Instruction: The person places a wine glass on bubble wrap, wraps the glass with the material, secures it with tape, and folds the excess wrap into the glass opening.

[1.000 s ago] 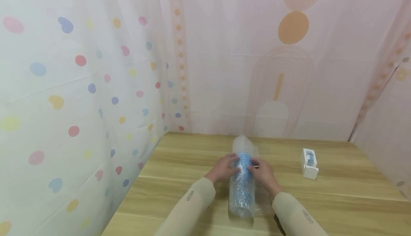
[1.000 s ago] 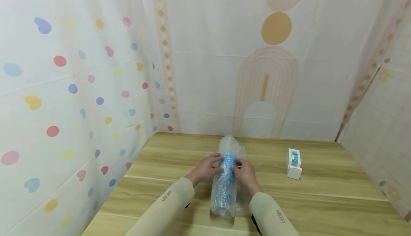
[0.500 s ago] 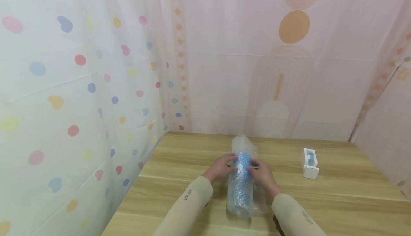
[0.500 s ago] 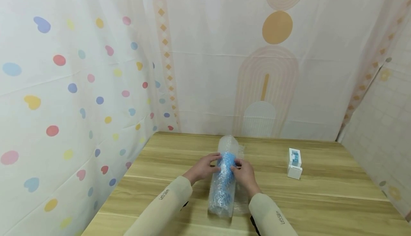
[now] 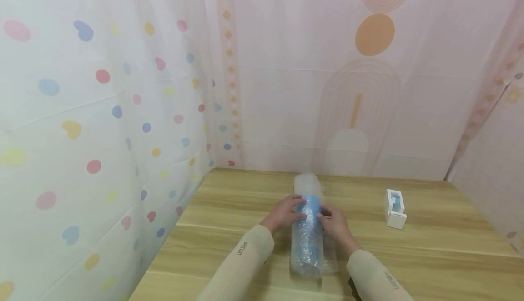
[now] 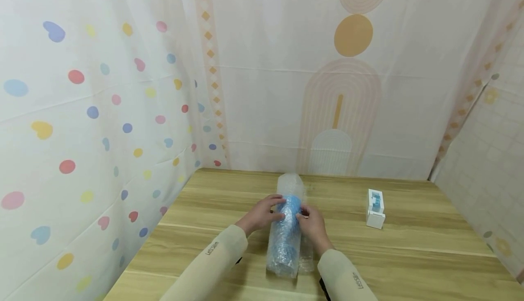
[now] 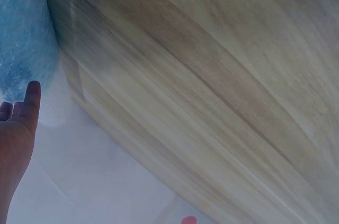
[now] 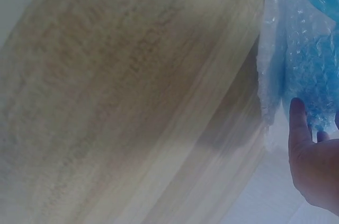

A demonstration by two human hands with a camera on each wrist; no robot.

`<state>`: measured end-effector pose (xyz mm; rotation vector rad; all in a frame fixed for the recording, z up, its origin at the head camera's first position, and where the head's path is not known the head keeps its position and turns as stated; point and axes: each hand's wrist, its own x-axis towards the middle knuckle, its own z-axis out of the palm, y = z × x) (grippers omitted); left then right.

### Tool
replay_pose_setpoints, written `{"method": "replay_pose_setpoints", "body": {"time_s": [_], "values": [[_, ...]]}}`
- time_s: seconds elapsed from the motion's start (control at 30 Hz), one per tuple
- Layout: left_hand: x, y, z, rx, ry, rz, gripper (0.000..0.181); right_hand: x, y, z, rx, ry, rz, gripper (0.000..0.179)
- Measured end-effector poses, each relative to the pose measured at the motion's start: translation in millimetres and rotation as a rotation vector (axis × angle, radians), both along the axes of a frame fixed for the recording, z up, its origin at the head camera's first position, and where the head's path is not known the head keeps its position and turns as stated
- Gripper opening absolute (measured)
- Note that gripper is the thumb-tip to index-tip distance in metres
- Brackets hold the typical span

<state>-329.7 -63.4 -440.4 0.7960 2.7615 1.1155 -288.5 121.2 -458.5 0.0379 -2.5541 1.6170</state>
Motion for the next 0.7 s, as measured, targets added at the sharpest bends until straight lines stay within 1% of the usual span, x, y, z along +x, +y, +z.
{"method": "replay_pose_setpoints", "body": {"time_s": [0.13,0.2,0.33,0.43,0.53,0.63,0.7], "values": [[-0.5,0.8,0.0,-0.005,0.019,-0.01,0.047,1.3,0,0.5,0.015,0.001,-0.002,0.038],[-0.9,1.3,0.0,-0.01,0.034,-0.018,0.047,1.6,0,0.5,0.006,-0.009,-0.006,0.038],[-1.0,2.5,1.4,-0.04,0.036,-0.026,0.049,2.7,0,0.8,-0.016,-0.034,-0.014,0.037],[-0.7,4.3,3.1,-0.082,0.033,-0.029,0.05,3.4,0,0.8,-0.026,-0.044,-0.017,0.038],[0.3,7.1,5.5,-0.13,0.044,-0.029,0.051,3.9,1,0.0,-0.051,-0.063,-0.022,0.038],[2.5,10.5,8.1,-0.179,0.05,-0.027,0.052,3.2,2,-2.6,-0.087,-0.088,-0.023,0.039],[4.4,12.5,9.9,-0.203,0.049,-0.024,0.052,2.7,3,-4.6,-0.097,-0.087,-0.022,0.039]]}}
